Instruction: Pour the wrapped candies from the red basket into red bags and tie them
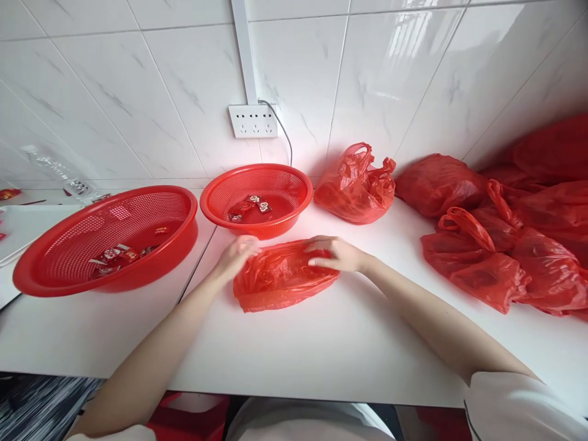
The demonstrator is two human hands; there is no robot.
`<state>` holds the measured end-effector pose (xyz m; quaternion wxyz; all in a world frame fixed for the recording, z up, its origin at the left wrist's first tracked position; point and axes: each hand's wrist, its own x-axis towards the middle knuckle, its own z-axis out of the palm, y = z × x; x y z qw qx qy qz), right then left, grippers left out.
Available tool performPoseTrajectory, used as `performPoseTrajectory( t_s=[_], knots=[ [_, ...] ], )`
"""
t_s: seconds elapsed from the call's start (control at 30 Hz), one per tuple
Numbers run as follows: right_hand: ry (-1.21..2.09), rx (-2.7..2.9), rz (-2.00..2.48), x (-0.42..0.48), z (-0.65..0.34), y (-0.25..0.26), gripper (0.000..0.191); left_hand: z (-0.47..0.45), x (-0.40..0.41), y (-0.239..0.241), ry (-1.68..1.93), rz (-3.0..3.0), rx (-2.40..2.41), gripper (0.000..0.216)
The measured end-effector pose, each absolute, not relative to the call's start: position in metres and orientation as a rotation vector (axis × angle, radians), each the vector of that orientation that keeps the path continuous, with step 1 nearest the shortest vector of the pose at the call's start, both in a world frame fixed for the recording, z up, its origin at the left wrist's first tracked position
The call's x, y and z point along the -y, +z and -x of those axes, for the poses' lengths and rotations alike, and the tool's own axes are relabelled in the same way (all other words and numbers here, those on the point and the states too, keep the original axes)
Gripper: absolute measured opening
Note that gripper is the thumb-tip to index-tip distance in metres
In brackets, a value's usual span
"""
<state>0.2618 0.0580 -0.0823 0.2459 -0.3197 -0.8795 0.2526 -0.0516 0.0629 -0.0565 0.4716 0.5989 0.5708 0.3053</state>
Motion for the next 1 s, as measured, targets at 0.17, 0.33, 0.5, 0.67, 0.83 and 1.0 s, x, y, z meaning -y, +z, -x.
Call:
performPoseTrajectory(
  t_s=[0.17,0.33,0.5,0.67,0.83,1.0],
  knots=[
    [0.525,2.049,0.741,-0.061,-0.245,-0.026,0.024,0.046,-0.089,-0.035,0.835,-0.654,-1.214,0.057],
    [0.477,1.945,0.677,-0.058,-0.230,0.020,0.020,0.035,-0.089,-0.037,1.071,-0.589,-1.034,0.025],
    [0.494,2.012,0.696,-0.052,-0.234,0.023,0.019,0.033,-0.068,-0.047,1.123,-0.626,-1.003,0.011],
    [0.501,2.118,0.835,-0.063,-0.243,0.001,0.019,0.031,-0.053,-0.050,1.093,-0.666,-0.936,0.017],
    [0.462,2.271,1.043,-0.072,-0.232,-0.028,0.023,0.021,-0.048,-0.061,1.002,-0.681,-0.912,0.017],
    [0.184,2.317,1.653,-0.073,-0.212,-0.058,0.047,0.010,-0.039,-0.070,0.959,-0.752,-0.935,0.011]
  ],
)
